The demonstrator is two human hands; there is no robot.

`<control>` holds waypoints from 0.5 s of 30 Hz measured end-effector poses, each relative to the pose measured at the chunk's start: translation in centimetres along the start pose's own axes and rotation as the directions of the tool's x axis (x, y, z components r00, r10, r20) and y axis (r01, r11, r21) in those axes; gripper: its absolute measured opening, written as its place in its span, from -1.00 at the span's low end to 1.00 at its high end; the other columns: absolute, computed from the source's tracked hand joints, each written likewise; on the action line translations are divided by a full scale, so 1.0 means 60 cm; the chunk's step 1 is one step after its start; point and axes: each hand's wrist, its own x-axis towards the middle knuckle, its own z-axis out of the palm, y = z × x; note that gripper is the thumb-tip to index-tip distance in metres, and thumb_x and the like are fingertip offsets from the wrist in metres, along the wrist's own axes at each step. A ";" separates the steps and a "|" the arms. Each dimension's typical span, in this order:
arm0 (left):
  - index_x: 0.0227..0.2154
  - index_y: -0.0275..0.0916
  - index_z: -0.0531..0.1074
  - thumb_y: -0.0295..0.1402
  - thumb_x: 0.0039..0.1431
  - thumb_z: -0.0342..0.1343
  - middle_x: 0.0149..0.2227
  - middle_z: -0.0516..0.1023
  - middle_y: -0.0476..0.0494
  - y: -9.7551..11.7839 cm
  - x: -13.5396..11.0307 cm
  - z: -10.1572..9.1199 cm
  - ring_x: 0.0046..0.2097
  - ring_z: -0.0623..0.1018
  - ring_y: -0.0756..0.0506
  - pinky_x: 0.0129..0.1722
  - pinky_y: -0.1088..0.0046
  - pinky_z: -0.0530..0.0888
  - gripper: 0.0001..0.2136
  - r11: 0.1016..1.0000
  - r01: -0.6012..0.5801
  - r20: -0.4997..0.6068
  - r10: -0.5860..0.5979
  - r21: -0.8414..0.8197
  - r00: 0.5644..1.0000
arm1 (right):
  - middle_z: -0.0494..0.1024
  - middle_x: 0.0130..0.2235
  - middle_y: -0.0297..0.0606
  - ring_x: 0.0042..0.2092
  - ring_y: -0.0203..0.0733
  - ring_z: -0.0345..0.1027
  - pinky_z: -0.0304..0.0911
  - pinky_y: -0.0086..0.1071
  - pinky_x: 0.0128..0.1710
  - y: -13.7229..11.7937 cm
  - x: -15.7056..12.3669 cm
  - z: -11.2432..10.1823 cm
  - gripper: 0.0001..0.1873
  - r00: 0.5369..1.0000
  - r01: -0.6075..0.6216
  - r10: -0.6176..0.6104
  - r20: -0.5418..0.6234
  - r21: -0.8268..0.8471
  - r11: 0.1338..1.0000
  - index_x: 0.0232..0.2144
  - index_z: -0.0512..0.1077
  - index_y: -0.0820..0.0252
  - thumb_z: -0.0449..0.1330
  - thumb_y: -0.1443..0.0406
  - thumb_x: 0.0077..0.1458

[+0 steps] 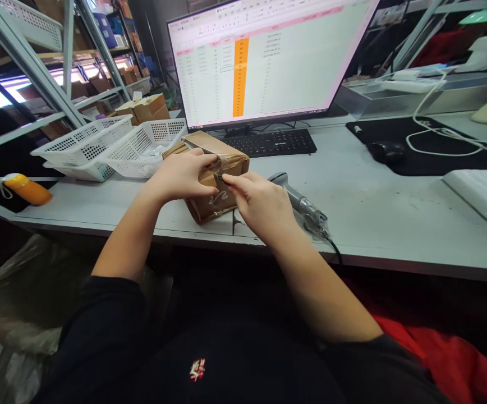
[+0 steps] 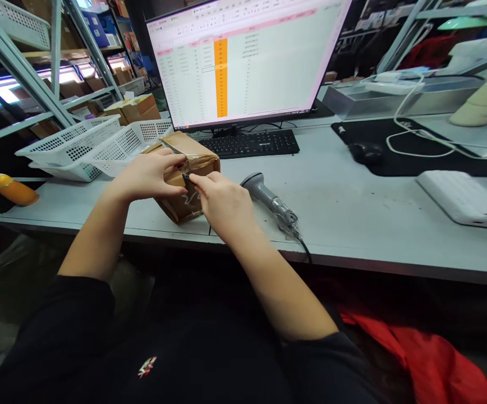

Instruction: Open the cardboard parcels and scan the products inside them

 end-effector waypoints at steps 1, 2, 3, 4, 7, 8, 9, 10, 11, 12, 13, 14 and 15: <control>0.05 -0.13 0.50 -0.03 0.10 0.30 -0.06 0.52 -0.13 0.001 0.000 0.000 -0.07 0.54 -0.23 -0.16 0.28 0.39 -0.51 1.000 0.003 -0.001 -0.003 0.001 1.000 | 0.66 0.04 -0.22 -0.13 -0.08 0.55 0.25 -0.31 -0.26 -0.005 0.005 0.000 -0.58 1.000 -0.008 0.008 0.014 -0.017 1.000 0.21 0.56 -0.07 0.09 0.29 0.43; 0.04 -0.13 0.51 -0.03 0.11 0.29 -0.06 0.52 -0.14 0.001 0.000 0.000 -0.07 0.54 -0.24 -0.16 0.28 0.40 -0.52 1.000 0.005 0.000 -0.005 0.004 1.000 | 0.66 0.04 -0.21 -0.14 -0.08 0.55 0.25 -0.31 -0.27 -0.007 0.011 -0.001 -0.58 0.999 -0.017 0.018 0.028 -0.034 0.999 0.22 0.56 -0.08 0.08 0.29 0.44; 0.03 -0.14 0.51 -0.03 0.11 0.29 -0.06 0.52 -0.14 0.001 0.000 0.000 -0.06 0.54 -0.24 -0.15 0.28 0.40 -0.53 1.000 0.006 0.002 -0.006 0.008 1.000 | 0.66 0.04 -0.20 -0.15 -0.07 0.55 0.24 -0.30 -0.28 -0.007 0.017 -0.002 -0.58 0.999 -0.024 0.026 0.039 -0.051 0.998 0.21 0.57 -0.08 0.08 0.28 0.44; 0.03 -0.14 0.51 -0.04 0.11 0.28 -0.06 0.52 -0.15 0.001 0.000 0.000 -0.05 0.54 -0.25 -0.14 0.27 0.40 -0.53 1.000 0.005 0.001 -0.005 0.011 1.000 | 0.66 0.04 -0.19 -0.15 -0.06 0.56 0.25 -0.29 -0.27 -0.003 0.023 -0.003 -0.58 0.998 -0.037 0.040 0.042 -0.072 0.997 0.21 0.57 -0.08 0.08 0.28 0.43; 0.11 -0.13 0.48 -0.06 0.09 0.28 -0.03 0.53 -0.16 0.002 0.002 0.001 -0.03 0.55 -0.26 -0.13 0.26 0.41 -0.47 1.000 -0.009 -0.005 0.009 0.010 1.000 | 0.67 0.02 -0.14 -0.15 -0.01 0.56 0.28 -0.24 -0.23 0.027 0.035 -0.013 -0.58 0.990 -0.140 0.142 0.004 -0.119 0.983 0.17 0.60 -0.04 0.10 0.29 0.40; 0.14 -0.12 0.47 -0.06 0.08 0.28 -0.03 0.54 -0.17 0.003 0.003 0.002 -0.02 0.55 -0.27 -0.13 0.25 0.42 -0.43 1.000 -0.010 -0.009 0.010 0.006 1.000 | 0.67 0.00 -0.13 -0.13 0.00 0.56 0.31 -0.22 -0.20 0.042 0.036 -0.018 -0.59 0.984 -0.178 0.176 -0.022 -0.115 0.977 0.15 0.62 -0.02 0.11 0.30 0.38; 0.16 -0.12 0.46 -0.06 0.07 0.28 -0.03 0.54 -0.17 0.004 0.004 0.002 -0.03 0.55 -0.27 -0.13 0.24 0.43 -0.42 1.000 -0.006 -0.018 0.006 -0.005 1.000 | 0.68 -0.01 -0.13 -0.11 0.02 0.56 0.33 -0.19 -0.16 0.057 0.035 -0.021 -0.61 0.980 -0.199 0.196 -0.044 -0.095 0.975 0.12 0.63 -0.02 0.13 0.30 0.37; 0.14 -0.12 0.48 -0.05 0.08 0.27 -0.05 0.55 -0.16 0.004 0.005 0.003 -0.04 0.55 -0.27 -0.13 0.23 0.43 -0.44 1.000 -0.004 -0.029 0.004 -0.024 1.000 | 0.69 -0.01 -0.15 -0.08 0.03 0.56 0.36 -0.17 -0.13 0.071 0.031 -0.024 -0.63 0.979 -0.197 0.194 -0.055 -0.061 0.978 0.09 0.65 -0.02 0.15 0.30 0.35; 0.08 -0.13 0.52 -0.05 0.10 0.23 -0.07 0.57 -0.16 0.003 0.006 0.004 -0.06 0.56 -0.26 -0.11 0.22 0.44 -0.51 0.998 -0.006 -0.045 0.003 -0.055 0.999 | 0.69 -0.01 -0.17 -0.06 0.04 0.56 0.38 -0.15 -0.09 0.084 0.026 -0.026 -0.64 0.983 -0.175 0.174 -0.058 -0.015 0.984 0.06 0.66 -0.02 0.17 0.29 0.33; -0.01 -0.14 0.57 -0.07 0.14 0.18 -0.10 0.59 -0.15 0.000 0.006 0.005 -0.06 0.56 -0.25 -0.09 0.20 0.46 -0.59 0.995 -0.012 -0.068 0.005 -0.103 0.998 | 0.70 -0.01 -0.18 -0.04 0.04 0.56 0.39 -0.12 -0.06 0.094 0.021 -0.025 -0.64 0.987 -0.148 0.150 -0.062 0.033 0.988 0.06 0.66 -0.02 0.18 0.29 0.31; -0.10 -0.15 0.59 -0.09 0.18 0.12 -0.13 0.61 -0.14 -0.006 0.007 0.007 -0.07 0.57 -0.23 -0.06 0.19 0.47 -0.66 0.985 -0.021 -0.093 0.005 -0.170 0.996 | 0.70 -0.02 -0.18 -0.03 0.05 0.56 0.40 -0.10 -0.04 0.103 0.015 -0.022 -0.63 0.989 -0.128 0.134 -0.067 0.084 0.988 0.09 0.64 0.00 0.19 0.28 0.29; -0.18 -0.16 0.61 -0.13 0.21 0.06 -0.16 0.63 -0.13 -0.016 0.009 0.009 -0.08 0.58 -0.21 -0.04 0.19 0.48 -0.69 0.968 -0.028 -0.122 -0.004 -0.251 0.992 | 0.70 -0.02 -0.16 -0.03 0.05 0.57 0.41 -0.08 -0.02 0.110 0.009 -0.016 -0.60 0.989 -0.117 0.128 -0.076 0.137 0.984 0.11 0.62 0.03 0.19 0.26 0.29; -0.23 -0.18 0.61 -0.15 0.23 0.02 -0.21 0.64 -0.12 -0.031 0.011 0.012 -0.11 0.59 -0.19 -0.05 0.20 0.49 -0.69 0.940 -0.031 -0.157 -0.024 -0.339 0.987 | 0.69 -0.02 -0.13 -0.02 0.06 0.57 0.42 -0.06 -0.01 0.115 0.005 -0.008 -0.58 0.987 -0.115 0.134 -0.089 0.193 0.974 0.14 0.60 0.08 0.17 0.23 0.29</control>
